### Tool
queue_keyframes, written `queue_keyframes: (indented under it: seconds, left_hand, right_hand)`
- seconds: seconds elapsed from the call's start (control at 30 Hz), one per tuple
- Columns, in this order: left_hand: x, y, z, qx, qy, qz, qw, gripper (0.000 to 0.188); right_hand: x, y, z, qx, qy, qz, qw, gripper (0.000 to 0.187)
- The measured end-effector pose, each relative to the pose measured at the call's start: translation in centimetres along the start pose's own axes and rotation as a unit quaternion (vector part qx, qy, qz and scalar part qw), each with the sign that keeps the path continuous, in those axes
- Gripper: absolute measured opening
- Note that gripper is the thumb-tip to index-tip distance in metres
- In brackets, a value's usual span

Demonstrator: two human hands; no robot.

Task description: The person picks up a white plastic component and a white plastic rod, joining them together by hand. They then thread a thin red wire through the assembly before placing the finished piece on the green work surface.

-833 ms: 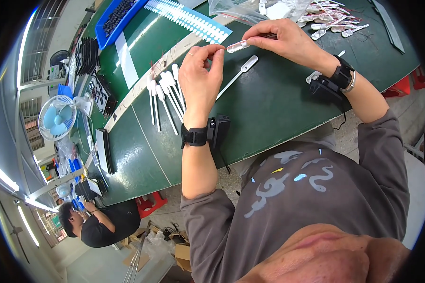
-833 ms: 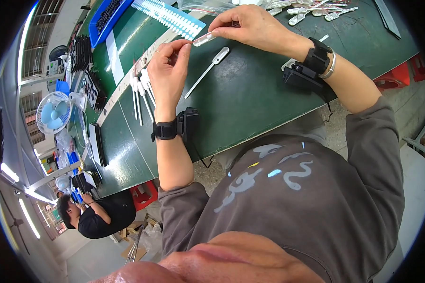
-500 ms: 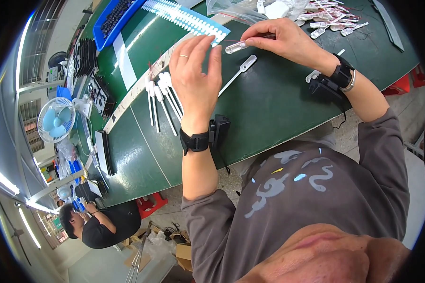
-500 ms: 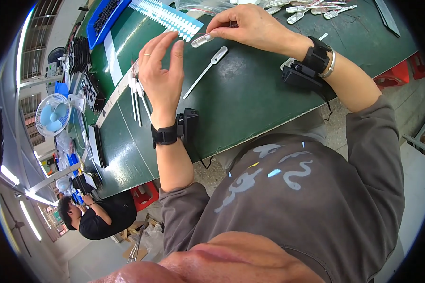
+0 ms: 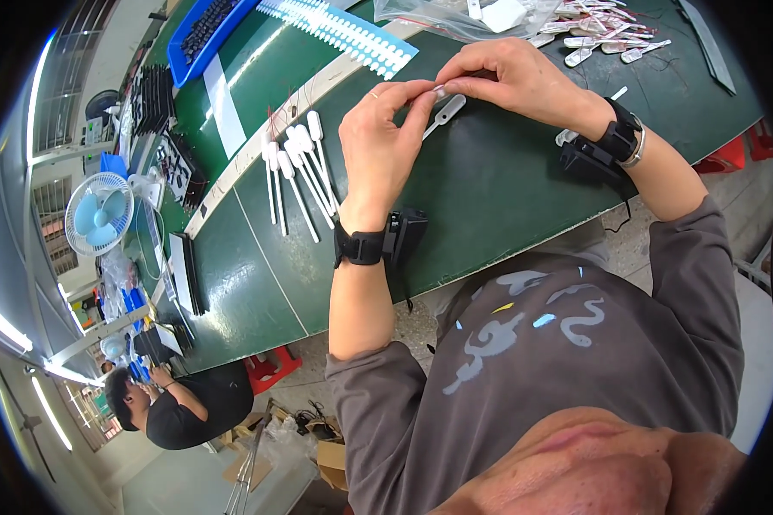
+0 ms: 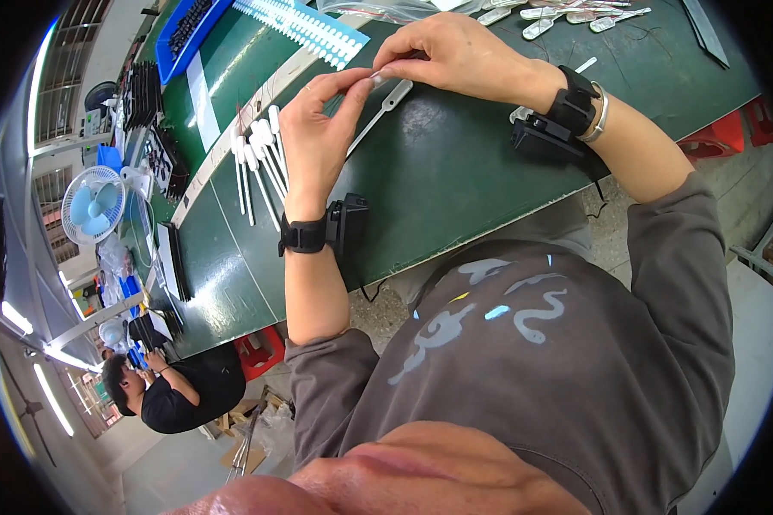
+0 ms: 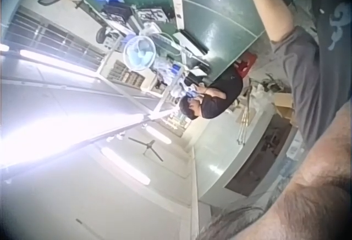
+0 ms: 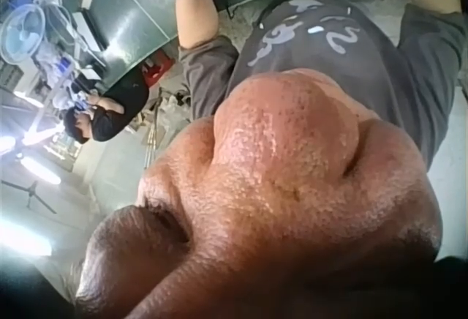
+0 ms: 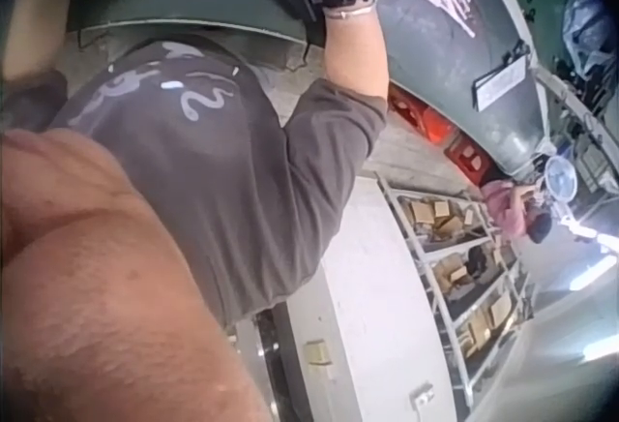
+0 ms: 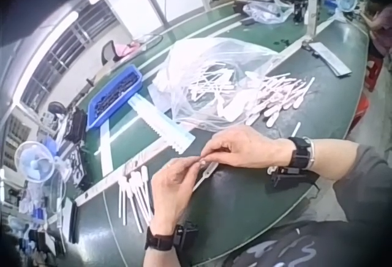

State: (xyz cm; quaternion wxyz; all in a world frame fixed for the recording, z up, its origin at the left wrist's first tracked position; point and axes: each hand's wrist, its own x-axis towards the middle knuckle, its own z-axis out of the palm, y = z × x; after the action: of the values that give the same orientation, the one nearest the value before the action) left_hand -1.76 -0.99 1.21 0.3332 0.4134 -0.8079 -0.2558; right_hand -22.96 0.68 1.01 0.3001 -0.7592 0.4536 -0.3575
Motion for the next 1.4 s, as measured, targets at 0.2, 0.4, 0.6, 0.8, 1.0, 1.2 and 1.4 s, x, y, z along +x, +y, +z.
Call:
queue_keyframes:
  seconds: [0.2, 0.4, 0.6, 0.8, 1.0, 1.2, 1.4]
  left_hand:
    - [-0.1, -0.9, -0.4, -0.089, -0.011, -0.108, 0.990, 0.018]
    - [0.6, -2.1, -1.9, -0.194, 0.006, -0.171, 0.966, 0.018]
    - [0.4, -2.3, -2.6, -0.259, 0.026, -0.182, 0.948, 0.021]
    - [0.6, -2.1, -2.8, -0.275, 0.028, -0.179, 0.944, 0.021]
    - [0.7, -2.4, -2.8, -0.278, 0.038, -0.187, 0.941, 0.023]
    - [0.6, -2.1, -2.9, -0.295, 0.039, -0.193, 0.935, 0.023]
    - [0.6, -1.8, -3.1, -0.295, 0.045, -0.191, 0.935, 0.022]
  right_hand:
    - [0.2, 0.3, -0.6, -0.009, -0.015, 0.013, 1.000, 0.020]
    - [1.6, 3.8, -1.9, 0.103, 0.112, -0.017, 0.988, 0.026]
    - [1.8, 3.9, -1.9, 0.220, 0.062, 0.034, 0.973, 0.030]
    - [1.9, 4.6, -2.5, 0.251, 0.025, 0.094, 0.963, 0.031]
    - [1.9, 2.2, -2.0, 0.320, 0.073, 0.056, 0.943, 0.026]
    - [1.7, 3.1, -2.2, 0.238, 0.037, 0.001, 0.970, 0.029]
    - [1.6, 3.2, -2.2, 0.285, 0.043, 0.038, 0.957, 0.030]
